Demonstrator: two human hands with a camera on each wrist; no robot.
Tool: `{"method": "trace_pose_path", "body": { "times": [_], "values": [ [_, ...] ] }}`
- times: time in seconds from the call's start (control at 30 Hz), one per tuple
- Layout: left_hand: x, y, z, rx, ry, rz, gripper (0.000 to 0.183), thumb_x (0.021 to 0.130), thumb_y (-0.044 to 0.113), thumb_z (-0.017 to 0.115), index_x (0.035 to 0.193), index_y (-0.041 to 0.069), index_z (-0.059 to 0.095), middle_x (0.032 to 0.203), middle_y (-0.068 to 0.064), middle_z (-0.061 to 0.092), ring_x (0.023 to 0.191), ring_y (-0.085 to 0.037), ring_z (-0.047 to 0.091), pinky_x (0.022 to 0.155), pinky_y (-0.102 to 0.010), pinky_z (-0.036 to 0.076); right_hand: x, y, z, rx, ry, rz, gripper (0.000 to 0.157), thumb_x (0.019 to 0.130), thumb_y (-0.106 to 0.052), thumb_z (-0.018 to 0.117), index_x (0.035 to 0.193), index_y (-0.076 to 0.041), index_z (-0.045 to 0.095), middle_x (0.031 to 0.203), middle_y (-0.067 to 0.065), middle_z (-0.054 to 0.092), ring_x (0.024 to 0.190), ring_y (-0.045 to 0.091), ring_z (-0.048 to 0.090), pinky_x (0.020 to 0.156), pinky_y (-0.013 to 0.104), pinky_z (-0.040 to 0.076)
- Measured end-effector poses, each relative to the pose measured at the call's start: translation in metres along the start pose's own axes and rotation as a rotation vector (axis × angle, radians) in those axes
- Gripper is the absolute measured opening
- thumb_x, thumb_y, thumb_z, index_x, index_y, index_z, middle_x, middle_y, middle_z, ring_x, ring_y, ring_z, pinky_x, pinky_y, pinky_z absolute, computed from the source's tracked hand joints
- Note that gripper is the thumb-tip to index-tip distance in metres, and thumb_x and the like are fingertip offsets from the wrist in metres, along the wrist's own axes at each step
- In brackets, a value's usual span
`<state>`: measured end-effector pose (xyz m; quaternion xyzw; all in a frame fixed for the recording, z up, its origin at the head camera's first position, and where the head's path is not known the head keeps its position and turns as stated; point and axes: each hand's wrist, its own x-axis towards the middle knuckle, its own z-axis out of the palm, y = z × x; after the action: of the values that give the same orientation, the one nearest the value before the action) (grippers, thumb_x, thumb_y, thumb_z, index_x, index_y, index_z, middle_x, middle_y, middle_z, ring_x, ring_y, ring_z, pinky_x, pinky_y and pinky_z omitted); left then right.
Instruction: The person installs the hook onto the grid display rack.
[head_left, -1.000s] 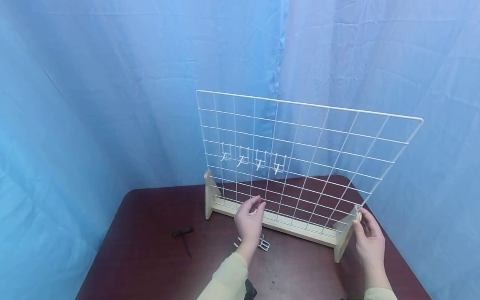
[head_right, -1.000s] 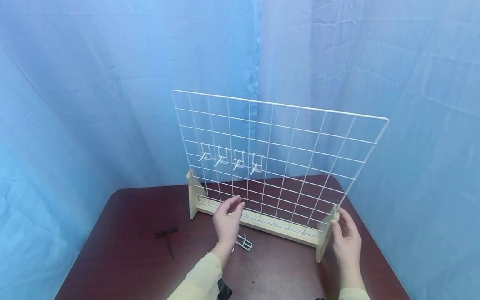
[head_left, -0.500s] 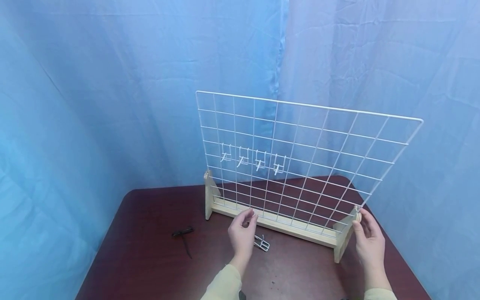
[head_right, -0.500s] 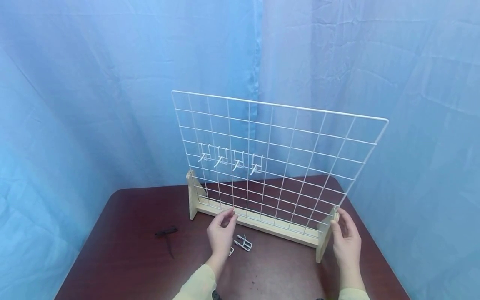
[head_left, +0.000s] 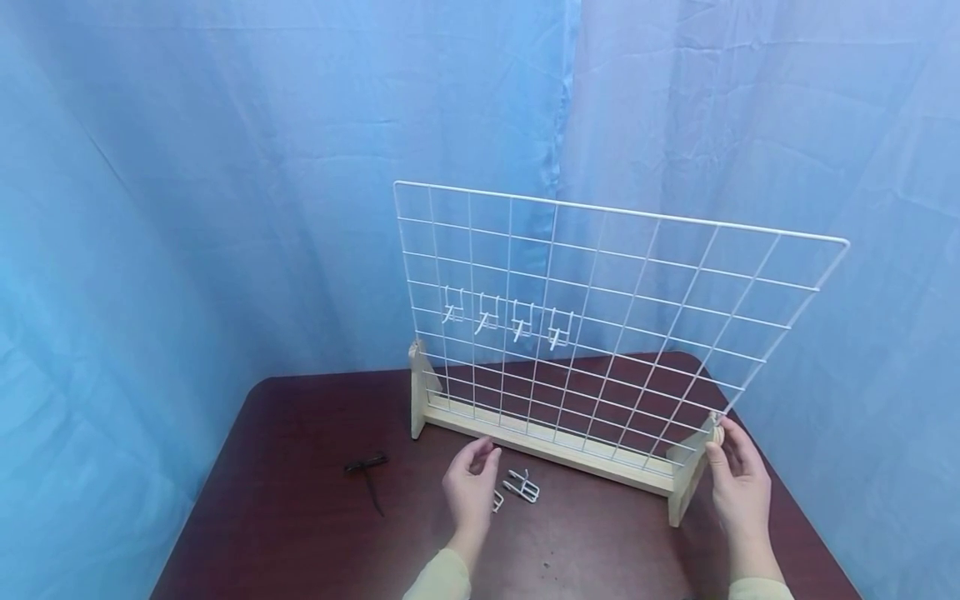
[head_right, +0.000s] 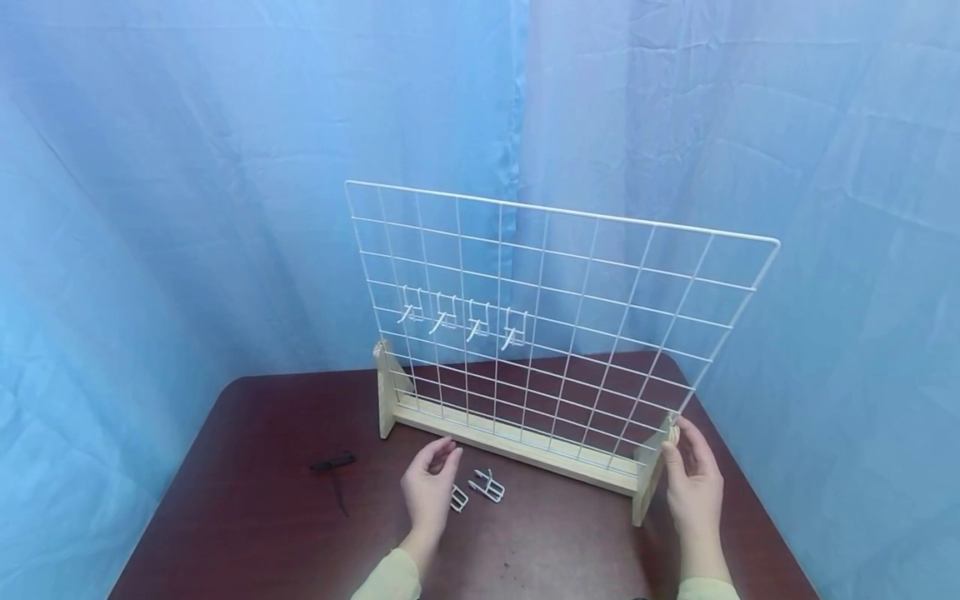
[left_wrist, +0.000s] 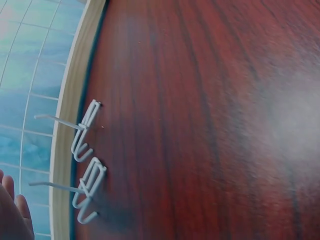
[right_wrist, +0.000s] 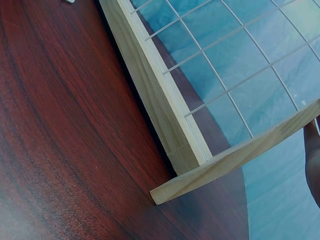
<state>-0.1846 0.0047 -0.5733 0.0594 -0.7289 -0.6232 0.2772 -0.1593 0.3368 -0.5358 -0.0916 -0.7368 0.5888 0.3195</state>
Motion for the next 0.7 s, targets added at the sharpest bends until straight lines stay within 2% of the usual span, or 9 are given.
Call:
{"method": "trace_pose_path", "body": {
  "times": [0.17, 0.43, 0.7],
  "values": [
    [-0.003, -0.004, -0.007, 0.009, -0.002, -0.06, 0.02, 0.081, 0.004, 0.08, 0.1, 0.008, 0.075, 0.091, -0.002, 0.074, 0.077, -0.016, 0.07, 0.068, -0.024, 0.057, 0.001, 0.001, 0.0, 0.025, 0.001, 0.007, 0.041, 0.098, 0.0, 0.057, 0.139, -0.004, 0.054, 0.139, -0.008, 0.057, 0.124, 0.001, 0.051, 0.098, 0.01, 0.041],
    [-0.005, -0.009, -0.013, 0.039, 0.022, -0.061, 0.021, 0.08, 0.003, 0.081, 0.099, 0.005, 0.075, 0.09, -0.003, 0.075, 0.077, -0.02, 0.071, 0.07, -0.031, 0.06, 0.001, 0.0, 0.001, -0.061, 0.014, 0.0, 0.043, 0.097, 0.0, 0.059, 0.14, -0.003, 0.053, 0.135, -0.014, 0.058, 0.124, 0.001, 0.05, 0.1, 0.012, 0.041],
    [-0.011, -0.016, -0.021, 0.105, -0.007, -0.092, 0.022, 0.081, 0.01, 0.081, 0.102, 0.007, 0.075, 0.093, -0.002, 0.075, 0.082, -0.017, 0.071, 0.072, -0.033, 0.059, 0.001, 0.001, 0.001, -0.06, 0.012, 0.001, 0.043, 0.098, -0.002, 0.058, 0.14, -0.006, 0.053, 0.138, -0.011, 0.057, 0.125, 0.002, 0.05, 0.102, 0.012, 0.039]
  ]
}}
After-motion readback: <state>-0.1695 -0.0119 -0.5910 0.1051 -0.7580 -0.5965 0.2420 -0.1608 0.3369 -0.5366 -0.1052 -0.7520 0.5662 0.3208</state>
